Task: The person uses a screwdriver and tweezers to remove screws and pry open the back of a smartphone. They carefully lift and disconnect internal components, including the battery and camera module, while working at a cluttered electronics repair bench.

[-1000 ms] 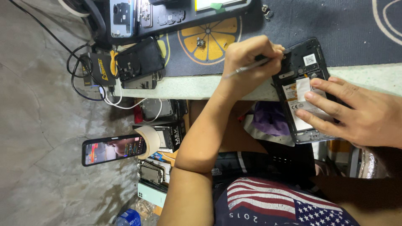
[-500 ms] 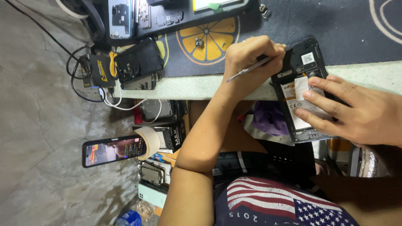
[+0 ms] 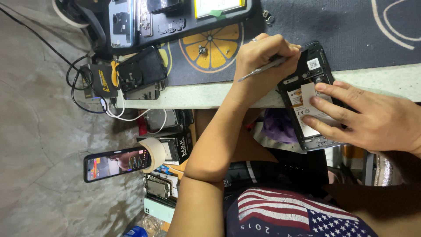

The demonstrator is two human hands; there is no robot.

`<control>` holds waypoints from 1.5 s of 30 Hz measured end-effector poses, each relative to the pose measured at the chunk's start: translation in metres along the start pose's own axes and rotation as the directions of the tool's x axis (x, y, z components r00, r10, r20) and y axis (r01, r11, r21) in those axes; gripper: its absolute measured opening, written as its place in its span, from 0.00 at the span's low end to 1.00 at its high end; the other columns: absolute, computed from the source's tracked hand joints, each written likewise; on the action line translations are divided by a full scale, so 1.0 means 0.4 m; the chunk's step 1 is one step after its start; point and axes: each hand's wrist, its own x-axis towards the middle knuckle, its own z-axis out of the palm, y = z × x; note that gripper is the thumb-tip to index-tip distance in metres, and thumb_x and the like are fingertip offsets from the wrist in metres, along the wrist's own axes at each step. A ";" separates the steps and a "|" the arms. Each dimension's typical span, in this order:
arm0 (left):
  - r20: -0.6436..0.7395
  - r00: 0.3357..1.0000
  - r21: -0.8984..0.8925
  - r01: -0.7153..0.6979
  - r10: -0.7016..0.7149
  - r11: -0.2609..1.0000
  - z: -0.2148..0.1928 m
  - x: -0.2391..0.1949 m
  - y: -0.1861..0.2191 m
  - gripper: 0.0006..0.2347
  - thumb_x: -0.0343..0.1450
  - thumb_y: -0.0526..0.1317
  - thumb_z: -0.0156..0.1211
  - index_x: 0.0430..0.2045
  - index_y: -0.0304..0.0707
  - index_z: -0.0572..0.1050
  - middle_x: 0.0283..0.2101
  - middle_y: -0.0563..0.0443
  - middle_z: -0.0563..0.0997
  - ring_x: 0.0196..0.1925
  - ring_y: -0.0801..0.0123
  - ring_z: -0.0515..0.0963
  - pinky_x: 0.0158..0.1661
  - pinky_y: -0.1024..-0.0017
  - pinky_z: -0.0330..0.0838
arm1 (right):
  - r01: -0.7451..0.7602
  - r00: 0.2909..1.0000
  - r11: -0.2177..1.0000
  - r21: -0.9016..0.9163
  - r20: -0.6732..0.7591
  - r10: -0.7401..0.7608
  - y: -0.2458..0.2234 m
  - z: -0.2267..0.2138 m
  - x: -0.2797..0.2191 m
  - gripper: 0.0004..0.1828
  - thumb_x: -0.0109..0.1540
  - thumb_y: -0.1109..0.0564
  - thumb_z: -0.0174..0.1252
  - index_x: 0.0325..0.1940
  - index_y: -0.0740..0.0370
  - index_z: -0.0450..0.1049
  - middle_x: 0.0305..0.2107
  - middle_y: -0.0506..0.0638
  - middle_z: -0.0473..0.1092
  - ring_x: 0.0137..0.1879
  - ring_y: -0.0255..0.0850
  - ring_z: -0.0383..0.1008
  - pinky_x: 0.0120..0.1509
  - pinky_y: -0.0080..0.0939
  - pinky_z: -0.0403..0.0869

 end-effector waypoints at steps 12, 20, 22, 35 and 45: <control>-0.040 0.997 -0.039 -0.068 0.067 0.997 0.006 -0.007 -0.003 0.05 0.66 0.35 0.73 0.28 0.43 0.80 0.38 0.61 0.86 0.38 0.76 0.81 0.43 0.75 0.74 | -0.021 1.000 0.990 -0.140 0.020 0.024 -0.022 -0.045 0.065 0.28 0.59 0.53 0.54 0.64 0.52 0.72 0.54 0.55 0.71 0.67 0.55 0.69 0.71 0.52 0.72; -0.036 0.983 0.156 -0.170 0.178 0.973 0.024 -0.024 0.004 0.07 0.68 0.35 0.72 0.34 0.43 0.79 0.42 0.59 0.83 0.46 0.70 0.82 0.46 0.73 0.71 | -0.082 0.990 0.960 -0.267 0.087 0.108 -0.061 -0.052 0.179 0.22 0.60 0.50 0.58 0.60 0.50 0.75 0.43 0.50 0.68 0.56 0.50 0.73 0.72 0.57 0.71; -0.052 0.986 0.115 -0.150 0.156 0.982 0.018 -0.026 -0.002 0.07 0.69 0.34 0.71 0.37 0.41 0.79 0.44 0.57 0.84 0.48 0.68 0.82 0.47 0.73 0.73 | -0.105 0.987 0.960 -0.261 0.090 0.132 -0.065 -0.045 0.197 0.21 0.61 0.51 0.58 0.58 0.51 0.75 0.44 0.49 0.67 0.54 0.49 0.72 0.68 0.54 0.71; -0.061 0.952 -0.537 0.223 -0.301 0.813 0.000 -0.021 -0.008 0.05 0.77 0.34 0.61 0.41 0.29 0.78 0.39 0.51 0.82 0.43 0.74 0.80 0.46 0.76 0.76 | -0.024 0.983 0.995 0.099 0.185 0.005 0.067 -0.119 0.226 0.38 0.49 0.40 0.66 0.62 0.50 0.71 0.66 0.55 0.61 0.74 0.56 0.55 0.74 0.65 0.55; -0.381 0.844 -0.737 -0.032 -0.376 0.675 -0.011 -0.042 -0.058 0.10 0.80 0.39 0.56 0.37 0.28 0.75 0.35 0.46 0.80 0.35 0.69 0.80 0.39 0.71 0.77 | 0.020 0.935 0.999 -0.034 0.355 -0.007 0.068 -0.065 0.309 0.30 0.47 0.40 0.65 0.52 0.50 0.74 0.56 0.50 0.70 0.67 0.49 0.66 0.75 0.60 0.57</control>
